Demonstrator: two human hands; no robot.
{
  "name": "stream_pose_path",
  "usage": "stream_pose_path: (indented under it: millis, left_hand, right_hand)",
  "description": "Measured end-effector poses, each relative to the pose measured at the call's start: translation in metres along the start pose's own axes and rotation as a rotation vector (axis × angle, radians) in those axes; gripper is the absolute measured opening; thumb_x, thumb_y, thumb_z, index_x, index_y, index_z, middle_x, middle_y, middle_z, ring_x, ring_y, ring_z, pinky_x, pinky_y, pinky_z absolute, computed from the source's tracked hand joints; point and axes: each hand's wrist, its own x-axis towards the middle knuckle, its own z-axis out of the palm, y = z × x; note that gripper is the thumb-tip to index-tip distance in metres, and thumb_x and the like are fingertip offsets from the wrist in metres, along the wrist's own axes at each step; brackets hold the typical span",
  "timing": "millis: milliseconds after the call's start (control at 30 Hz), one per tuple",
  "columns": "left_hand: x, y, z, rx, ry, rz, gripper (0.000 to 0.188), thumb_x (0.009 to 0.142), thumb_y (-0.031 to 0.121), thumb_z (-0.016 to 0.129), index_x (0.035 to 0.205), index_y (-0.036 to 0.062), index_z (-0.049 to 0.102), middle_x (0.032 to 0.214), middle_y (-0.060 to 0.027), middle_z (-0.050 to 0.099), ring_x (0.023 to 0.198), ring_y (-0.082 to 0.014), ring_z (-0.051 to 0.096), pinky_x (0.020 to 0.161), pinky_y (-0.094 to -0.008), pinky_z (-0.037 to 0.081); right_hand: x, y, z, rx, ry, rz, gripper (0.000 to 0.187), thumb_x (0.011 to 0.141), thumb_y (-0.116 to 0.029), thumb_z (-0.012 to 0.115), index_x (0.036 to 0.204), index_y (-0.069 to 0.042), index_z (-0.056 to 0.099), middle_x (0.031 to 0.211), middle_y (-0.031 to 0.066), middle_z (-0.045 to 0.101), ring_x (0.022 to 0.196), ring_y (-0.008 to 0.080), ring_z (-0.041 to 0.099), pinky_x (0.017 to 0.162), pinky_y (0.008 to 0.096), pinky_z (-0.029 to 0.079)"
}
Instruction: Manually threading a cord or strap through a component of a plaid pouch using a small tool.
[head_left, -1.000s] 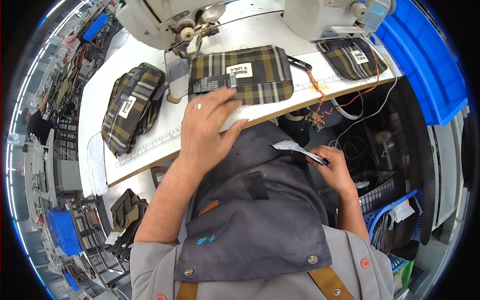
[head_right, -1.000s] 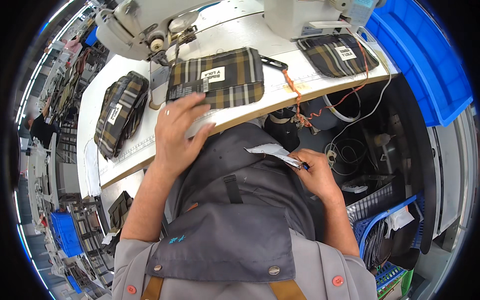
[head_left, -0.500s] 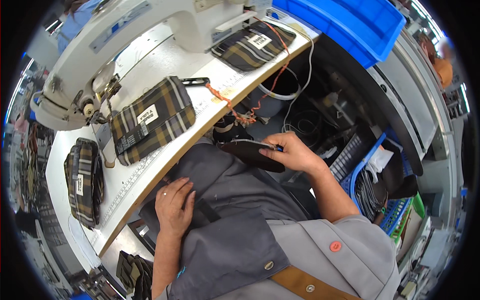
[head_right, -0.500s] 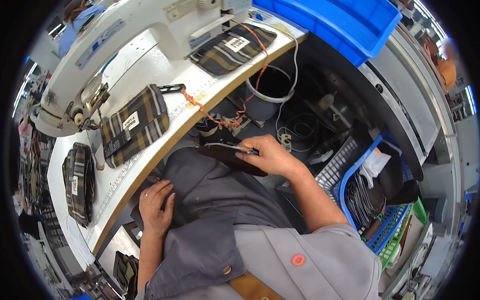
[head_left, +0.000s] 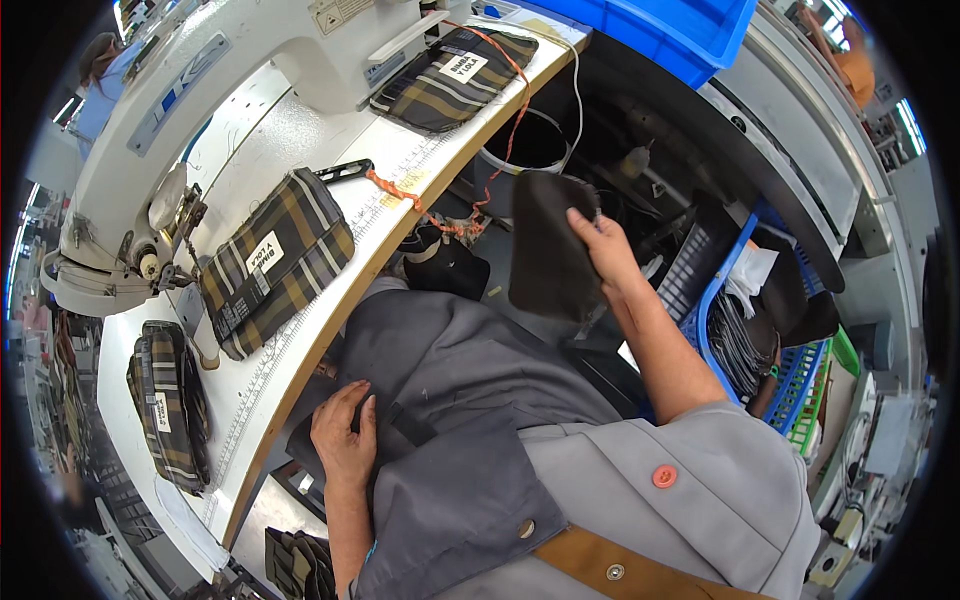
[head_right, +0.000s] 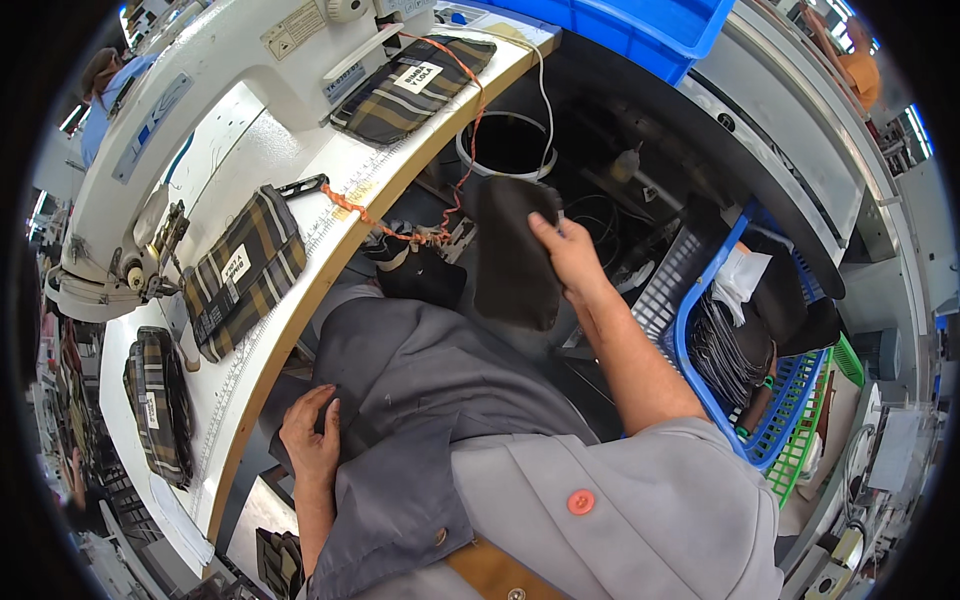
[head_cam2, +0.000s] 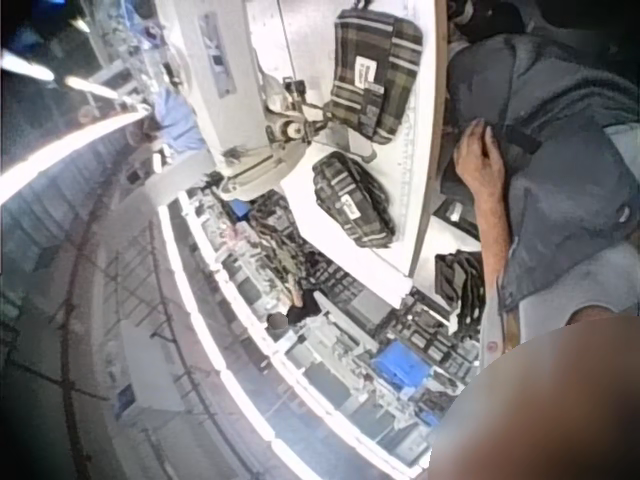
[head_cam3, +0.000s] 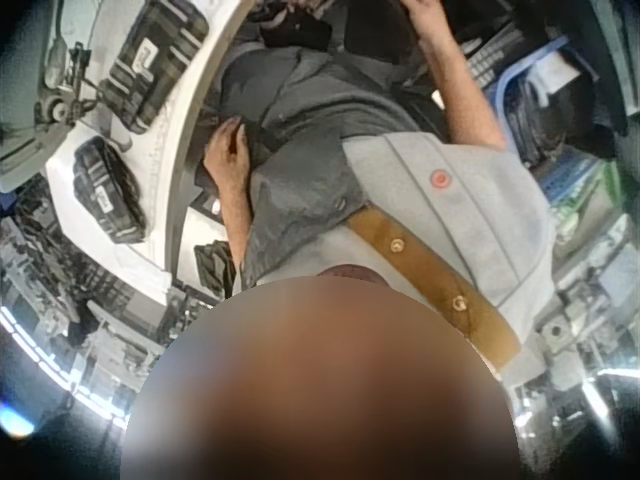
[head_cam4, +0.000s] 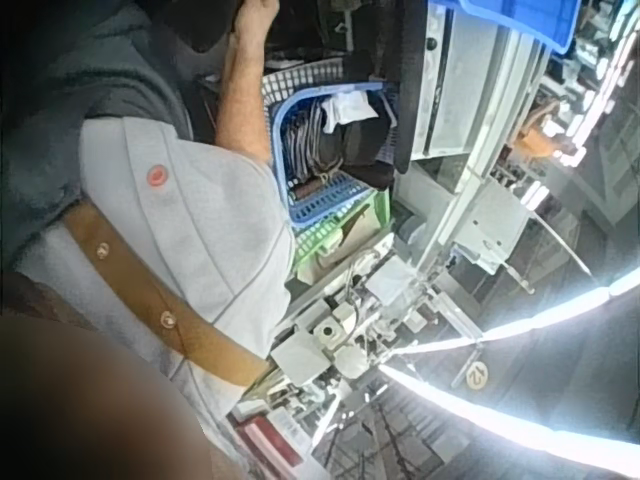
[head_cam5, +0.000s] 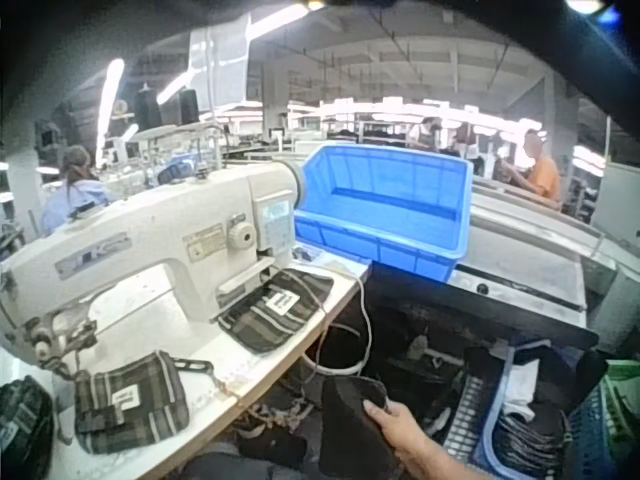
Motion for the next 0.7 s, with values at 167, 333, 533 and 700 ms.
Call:
stream_pose_path:
  millis: [167,333,533,700]
  left_hand:
    - [-0.007,-0.008,0.002,-0.027,-0.006,-0.044,0.014,0.086,0.005,0.071,0.100,0.0016,0.072,0.102,-0.0140,0.074,0.097,-0.0293,0.072,0.088,-0.0354,0.053]
    - [-0.005,-0.011,0.004,-0.019,-0.043,-0.097,0.014,0.086,0.004,0.071,0.099,0.0001,0.072,0.101,-0.0148,0.074,0.096,-0.0298,0.072,0.087,-0.0363,0.054]
    - [0.000,-0.012,0.004,0.029,-0.102,-0.204,0.014,0.087,0.008,0.070,0.099,0.0037,0.072,0.103,-0.0124,0.074,0.097,-0.0309,0.070,0.087,-0.0392,0.052]
    - [0.007,-0.010,0.003,0.076,-0.136,-0.264,0.014,0.087,0.009,0.069,0.100,0.0035,0.073,0.102,-0.0127,0.074,0.097,-0.0318,0.070,0.088,-0.0393,0.052]
  right_hand:
    - [0.038,0.016,-0.052,0.063,0.351,-0.117,0.023,0.095,-0.021,0.066,0.111,-0.004,0.068,0.088,0.0043,0.072,0.066,0.0139,0.063,0.059,0.0250,0.047]
    - [0.097,0.059,-0.116,-0.353,0.432,-0.039,0.021,0.088,-0.019,0.075,0.097,-0.001,0.070,0.082,0.0071,0.072,0.070,0.0182,0.066,0.068,0.0320,0.051]
    - [0.221,0.071,-0.190,-0.556,0.531,-0.172,0.034,0.081,-0.032,0.084,0.085,-0.003,0.067,0.077,0.0078,0.068,0.071,0.0205,0.059,0.071,0.0380,0.049]
    - [0.317,0.007,-0.214,-0.877,0.762,-0.370,0.045,0.092,-0.036,0.070,0.121,-0.002,0.068,0.120,0.0204,0.069,0.112,0.0347,0.065,0.094,0.0438,0.050]
